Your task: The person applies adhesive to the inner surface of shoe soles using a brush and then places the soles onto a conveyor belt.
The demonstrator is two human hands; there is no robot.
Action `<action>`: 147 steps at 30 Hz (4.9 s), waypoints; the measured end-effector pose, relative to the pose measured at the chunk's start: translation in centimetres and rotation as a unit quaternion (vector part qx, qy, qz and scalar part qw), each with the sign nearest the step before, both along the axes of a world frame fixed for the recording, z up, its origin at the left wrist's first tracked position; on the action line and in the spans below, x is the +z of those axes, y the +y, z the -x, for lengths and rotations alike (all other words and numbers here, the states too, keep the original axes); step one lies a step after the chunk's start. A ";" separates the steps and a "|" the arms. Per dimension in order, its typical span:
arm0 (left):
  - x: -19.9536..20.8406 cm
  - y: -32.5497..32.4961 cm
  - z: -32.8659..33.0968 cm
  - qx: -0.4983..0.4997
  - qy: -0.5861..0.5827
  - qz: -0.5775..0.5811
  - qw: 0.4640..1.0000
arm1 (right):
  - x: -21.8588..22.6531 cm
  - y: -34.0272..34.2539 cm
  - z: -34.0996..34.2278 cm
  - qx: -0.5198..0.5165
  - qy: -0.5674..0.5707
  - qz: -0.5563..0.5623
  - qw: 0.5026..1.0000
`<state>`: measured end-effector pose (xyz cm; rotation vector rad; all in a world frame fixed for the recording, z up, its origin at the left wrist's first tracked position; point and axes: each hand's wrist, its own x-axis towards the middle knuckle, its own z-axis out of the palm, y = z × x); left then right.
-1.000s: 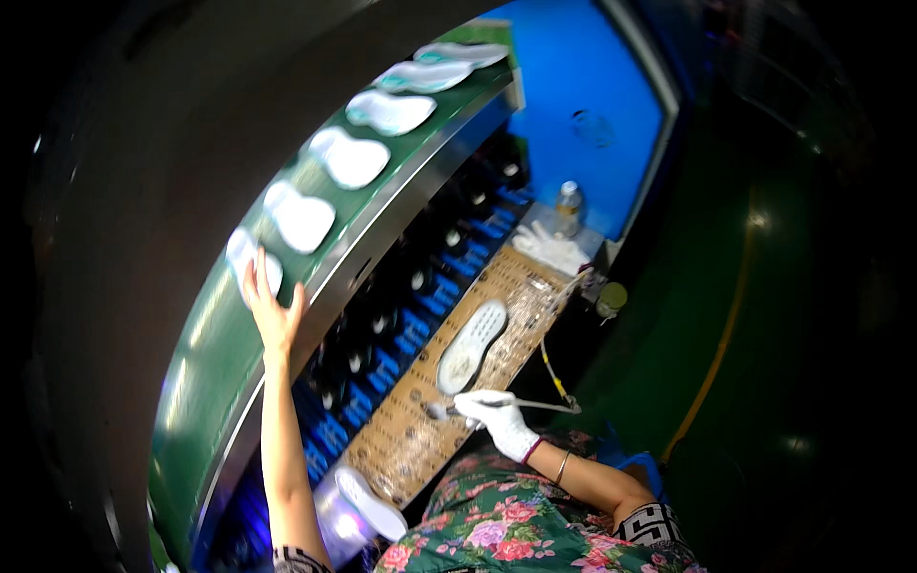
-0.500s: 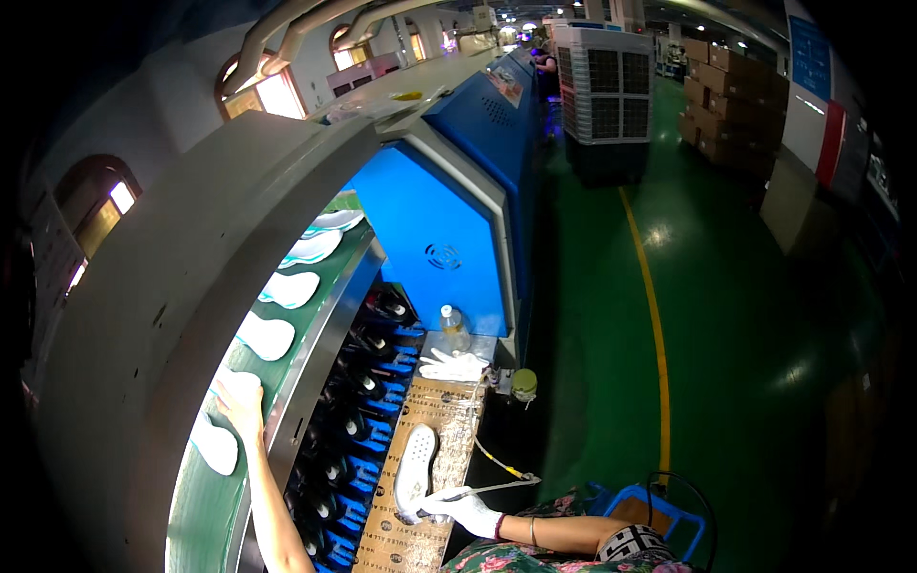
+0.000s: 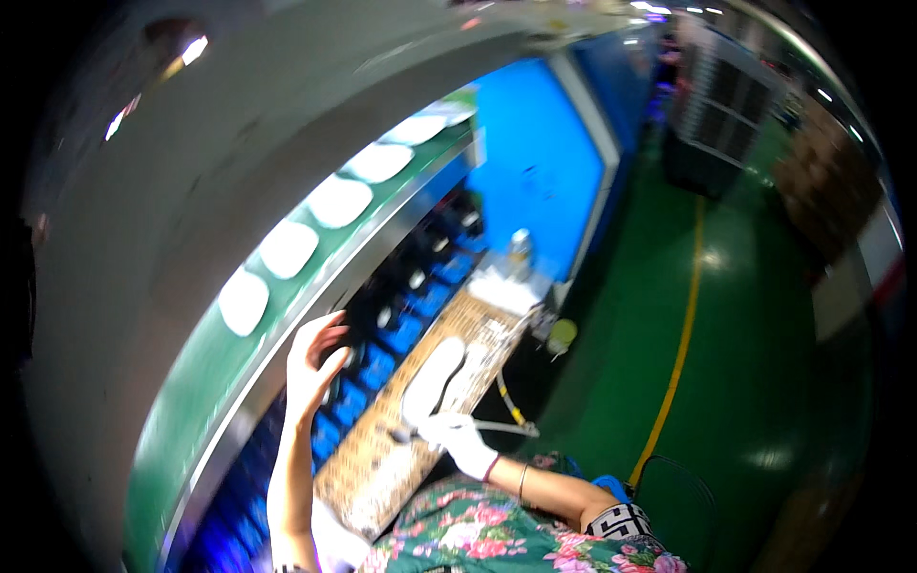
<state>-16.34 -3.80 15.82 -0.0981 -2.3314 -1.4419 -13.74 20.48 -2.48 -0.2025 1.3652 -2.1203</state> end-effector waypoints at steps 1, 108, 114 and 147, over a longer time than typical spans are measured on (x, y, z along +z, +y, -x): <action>2.2 1.4 -1.8 -0.065 -0.071 -0.086 0.992 | 0.7 -0.5 0.1 0.030 -0.043 -0.051 0.997; 10.0 17.4 -28.9 0.276 0.606 -0.095 0.740 | -5.5 -8.1 -0.2 0.301 -0.039 -0.141 0.942; 10.0 15.3 -27.9 0.292 0.647 -0.035 0.704 | -5.6 -7.7 -0.1 0.291 -0.038 -0.131 0.947; 11.5 17.7 -32.4 0.299 0.493 -0.076 0.813 | -6.8 -9.6 -1.4 0.310 -0.035 -0.148 0.938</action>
